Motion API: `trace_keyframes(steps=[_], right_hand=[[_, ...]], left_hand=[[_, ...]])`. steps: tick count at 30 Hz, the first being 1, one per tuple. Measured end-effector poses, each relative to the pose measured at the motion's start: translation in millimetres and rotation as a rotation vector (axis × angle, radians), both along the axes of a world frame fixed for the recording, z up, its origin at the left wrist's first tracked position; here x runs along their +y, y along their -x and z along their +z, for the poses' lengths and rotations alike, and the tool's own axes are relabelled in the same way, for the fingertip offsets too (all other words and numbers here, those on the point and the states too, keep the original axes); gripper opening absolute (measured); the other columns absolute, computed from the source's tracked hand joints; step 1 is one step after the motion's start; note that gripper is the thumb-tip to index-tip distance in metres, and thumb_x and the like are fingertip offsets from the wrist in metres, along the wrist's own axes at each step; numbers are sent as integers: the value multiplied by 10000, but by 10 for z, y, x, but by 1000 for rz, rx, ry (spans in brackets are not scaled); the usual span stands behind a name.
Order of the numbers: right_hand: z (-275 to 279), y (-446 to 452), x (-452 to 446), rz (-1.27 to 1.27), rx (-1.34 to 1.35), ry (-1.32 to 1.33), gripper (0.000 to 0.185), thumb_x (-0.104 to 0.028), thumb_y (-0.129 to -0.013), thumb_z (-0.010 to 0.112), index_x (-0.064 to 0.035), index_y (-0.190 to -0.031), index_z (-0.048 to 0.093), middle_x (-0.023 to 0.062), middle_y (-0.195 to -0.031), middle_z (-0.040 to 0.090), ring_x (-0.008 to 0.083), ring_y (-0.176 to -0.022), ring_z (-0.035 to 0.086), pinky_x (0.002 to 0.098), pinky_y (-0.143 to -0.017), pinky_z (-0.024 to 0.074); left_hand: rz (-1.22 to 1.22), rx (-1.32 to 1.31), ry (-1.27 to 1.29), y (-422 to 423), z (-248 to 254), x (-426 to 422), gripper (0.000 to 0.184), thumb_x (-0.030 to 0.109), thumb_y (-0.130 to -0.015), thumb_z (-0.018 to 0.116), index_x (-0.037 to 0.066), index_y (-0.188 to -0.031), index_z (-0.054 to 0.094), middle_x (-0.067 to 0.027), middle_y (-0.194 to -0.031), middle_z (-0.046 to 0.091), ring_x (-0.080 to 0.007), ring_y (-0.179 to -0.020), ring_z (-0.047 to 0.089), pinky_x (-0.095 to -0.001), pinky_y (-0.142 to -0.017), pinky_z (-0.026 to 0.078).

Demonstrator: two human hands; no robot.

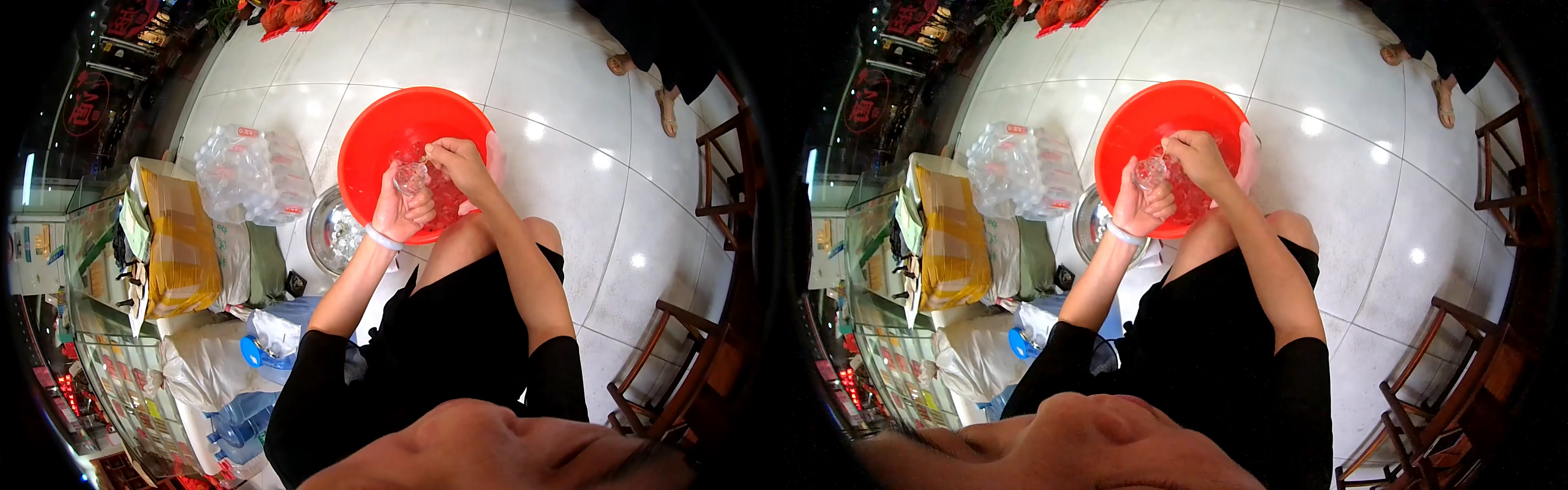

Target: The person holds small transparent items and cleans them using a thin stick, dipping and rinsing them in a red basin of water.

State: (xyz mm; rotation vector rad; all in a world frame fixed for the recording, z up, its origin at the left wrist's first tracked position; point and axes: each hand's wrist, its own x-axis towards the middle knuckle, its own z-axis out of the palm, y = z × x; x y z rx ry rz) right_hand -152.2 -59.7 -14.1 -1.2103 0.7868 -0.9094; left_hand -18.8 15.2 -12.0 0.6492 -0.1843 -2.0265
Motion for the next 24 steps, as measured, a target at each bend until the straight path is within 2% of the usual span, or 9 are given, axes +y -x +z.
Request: trace_keyframes(steps=[5,7,15,17,19,21,23,24], right_hand=[[-77,-10,-24,19,-82,-227,219,-192,-819,530,-40,-661,537,-25,-578,460,47,-486,370,190,-446,289],[-43,-20,-5,3,-96,-230,221,-194,-819,532,-41,-659,536,-24,-577,460,46,-483,367,190,-445,287],[-40,-64,21,-62,-89,-118,231,-203,-821,537,-42,-657,556,-27,-575,471,39,-495,379,180,-451,292],[-67,-80,20,-96,-77,-92,258,-182,-803,536,26,-655,571,52,-536,515,104,-509,470,251,-498,369],[-119,-114,15,-137,-2,5,259,-189,-798,536,28,-662,573,83,-527,514,127,-505,483,269,-500,378],[-107,-127,29,-177,74,102,261,-197,-793,537,30,-669,574,114,-519,513,150,-500,496,287,-502,387],[-31,-116,64,-238,174,312,264,-207,-785,535,30,-675,571,156,-521,497,188,-501,510,313,-508,396],[-36,-116,61,-238,174,311,264,-207,-785,535,30,-675,571,156,-521,497,188,-501,510,313,-508,396]], left_hand=[[3,-24,31,-22,-60,-17,513,563,-840,302,115,-889,547,20,-478,320,-83,-378,267,-215,-403,236],[13,-8,79,-27,-76,-16,562,569,-839,300,71,-970,526,11,-492,328,-88,-398,285,-217,-417,252],[39,-104,76,-11,-57,-21,568,580,-835,285,72,-935,518,18,-488,320,-84,-391,275,-217,-424,243],[31,-122,88,-23,-81,-18,564,579,-836,281,76,-934,518,20,-486,321,-84,-390,273,-218,-423,241],[54,-258,123,-20,-81,-13,557,577,-837,275,81,-912,518,22,-487,323,-83,-388,270,-219,-419,237],[68,-305,157,-17,-103,-3,547,574,-839,274,86,-887,515,21,-489,326,-82,-388,269,-220,-418,236],[82,-352,190,-7,-110,12,537,571,-840,273,90,-862,512,20,-491,328,-81,-387,268,-220,-416,236],[110,-371,165,16,-68,21,528,567,-842,272,94,-842,507,19,-494,330,-80,-389,268,-220,-415,236]])
